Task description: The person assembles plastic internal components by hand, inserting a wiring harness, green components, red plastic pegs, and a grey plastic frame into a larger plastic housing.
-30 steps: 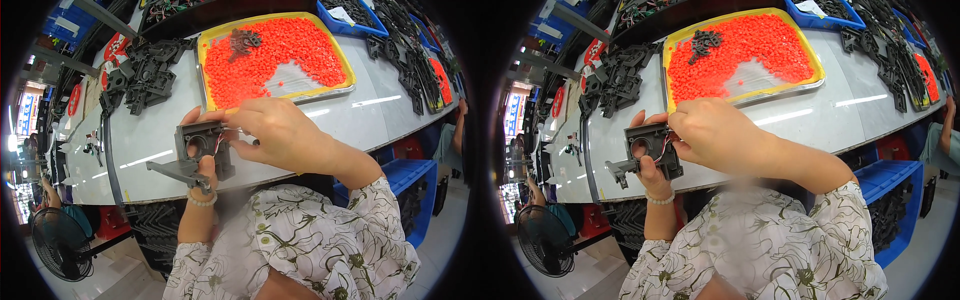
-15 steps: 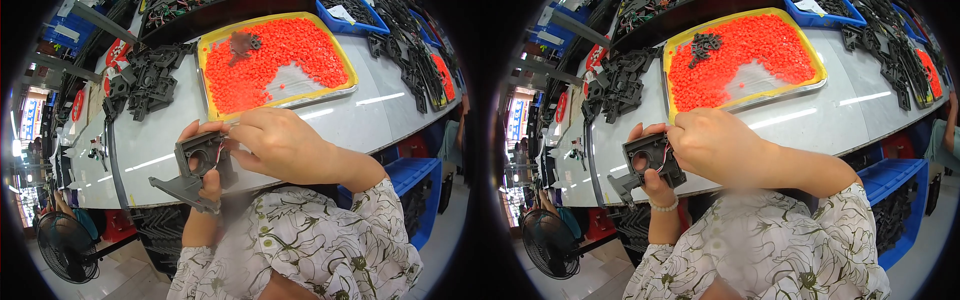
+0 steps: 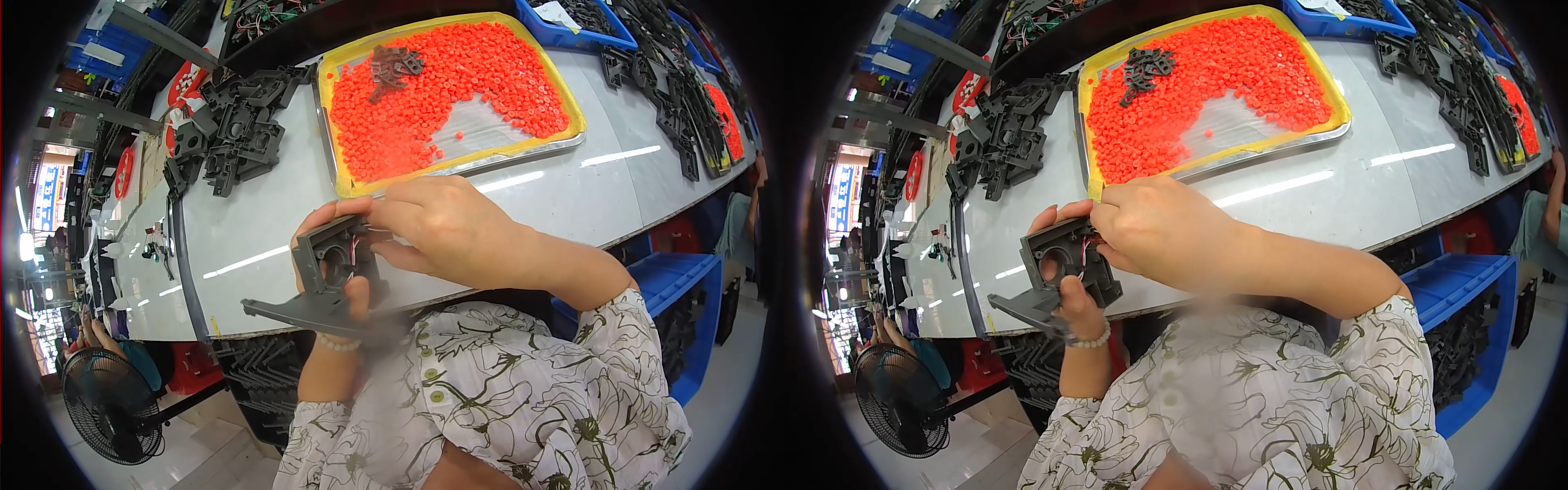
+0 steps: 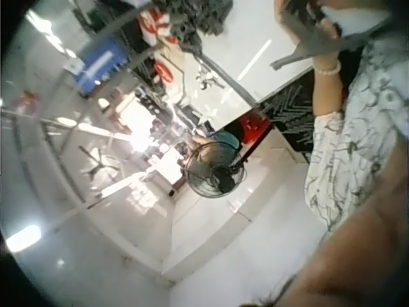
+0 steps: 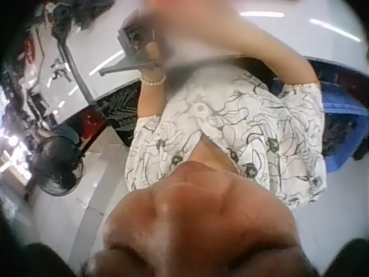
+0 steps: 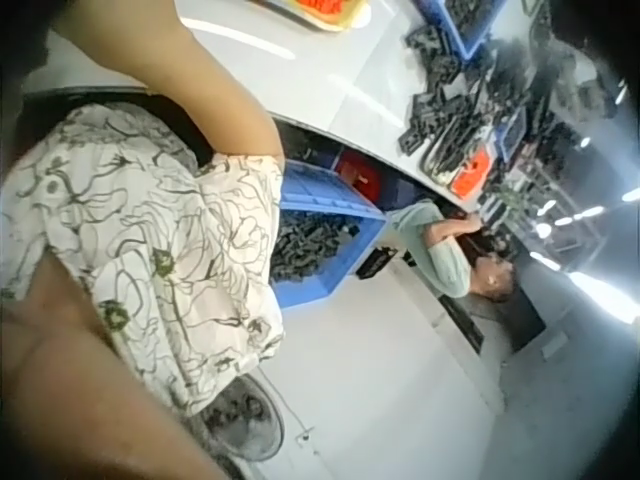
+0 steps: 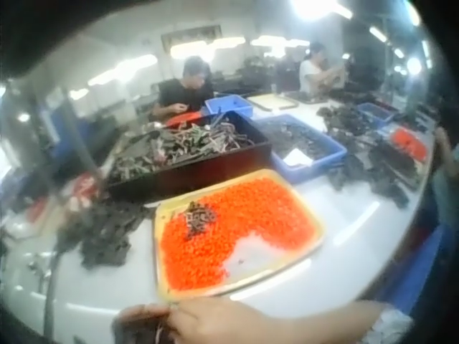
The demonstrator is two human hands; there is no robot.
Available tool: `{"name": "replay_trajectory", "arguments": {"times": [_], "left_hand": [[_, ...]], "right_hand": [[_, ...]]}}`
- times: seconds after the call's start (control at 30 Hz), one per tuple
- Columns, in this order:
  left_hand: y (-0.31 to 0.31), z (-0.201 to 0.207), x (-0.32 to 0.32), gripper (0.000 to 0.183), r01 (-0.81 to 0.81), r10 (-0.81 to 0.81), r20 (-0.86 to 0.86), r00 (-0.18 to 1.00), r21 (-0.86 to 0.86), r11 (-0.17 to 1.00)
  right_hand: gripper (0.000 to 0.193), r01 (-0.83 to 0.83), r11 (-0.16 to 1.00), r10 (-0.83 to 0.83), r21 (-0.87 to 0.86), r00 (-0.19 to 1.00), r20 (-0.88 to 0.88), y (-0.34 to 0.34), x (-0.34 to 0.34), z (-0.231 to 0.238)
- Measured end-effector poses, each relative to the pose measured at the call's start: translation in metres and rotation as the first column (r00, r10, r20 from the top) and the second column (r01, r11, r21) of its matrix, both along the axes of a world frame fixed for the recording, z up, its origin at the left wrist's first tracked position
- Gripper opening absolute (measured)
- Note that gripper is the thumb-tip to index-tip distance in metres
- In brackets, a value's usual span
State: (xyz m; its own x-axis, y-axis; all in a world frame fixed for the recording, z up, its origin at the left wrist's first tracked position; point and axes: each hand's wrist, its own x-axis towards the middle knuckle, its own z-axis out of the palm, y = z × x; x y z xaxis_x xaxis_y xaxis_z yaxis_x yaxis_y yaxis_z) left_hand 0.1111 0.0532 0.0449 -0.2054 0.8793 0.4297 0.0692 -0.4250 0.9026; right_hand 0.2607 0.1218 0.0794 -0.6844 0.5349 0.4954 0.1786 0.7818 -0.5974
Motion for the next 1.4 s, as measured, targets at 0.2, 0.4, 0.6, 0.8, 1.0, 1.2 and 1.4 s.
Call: {"name": "replay_trajectory", "arguments": {"times": [0.2,0.4,0.6,0.8,1.0,1.2,1.4], "left_hand": [[0.005,-0.003,0.000,0.075,0.025,-0.025,0.008,1.000,-0.002,1.000],[0.006,0.006,-0.006,0.076,0.111,-0.084,0.231,0.969,-0.104,0.988],[0.011,0.009,-0.015,0.075,0.163,-0.128,0.375,0.918,-0.064,0.985],[0.011,0.011,-0.012,0.075,0.253,-0.215,0.437,0.873,-0.028,0.967],[0.008,0.009,-0.015,0.078,0.233,-0.193,0.327,0.925,-0.089,0.968],[0.008,0.007,-0.016,0.077,0.242,-0.200,0.348,0.916,-0.082,0.967],[0.009,0.005,-0.015,0.069,0.279,-0.241,0.445,0.862,-0.021,0.960]], "right_hand": [[0.017,-0.006,0.994,0.006,-0.105,1.000,0.009,0.007,-0.001,-0.006],[0.034,-0.011,0.992,-0.001,-0.126,0.995,-0.095,0.010,0.007,-0.002],[0.038,-0.159,0.576,-0.102,-0.802,0.959,-0.264,0.019,0.033,-0.023],[0.028,-0.237,0.495,0.009,-0.836,0.964,-0.267,0.017,0.028,-0.033],[0.016,-0.247,0.440,-0.113,-0.863,0.939,-0.326,0.025,0.035,-0.023],[0.018,-0.203,0.515,-0.107,-0.833,0.949,-0.297,0.024,0.038,-0.020],[0.018,-0.182,0.540,-0.120,-0.822,0.950,-0.289,0.026,0.041,-0.016]]}}
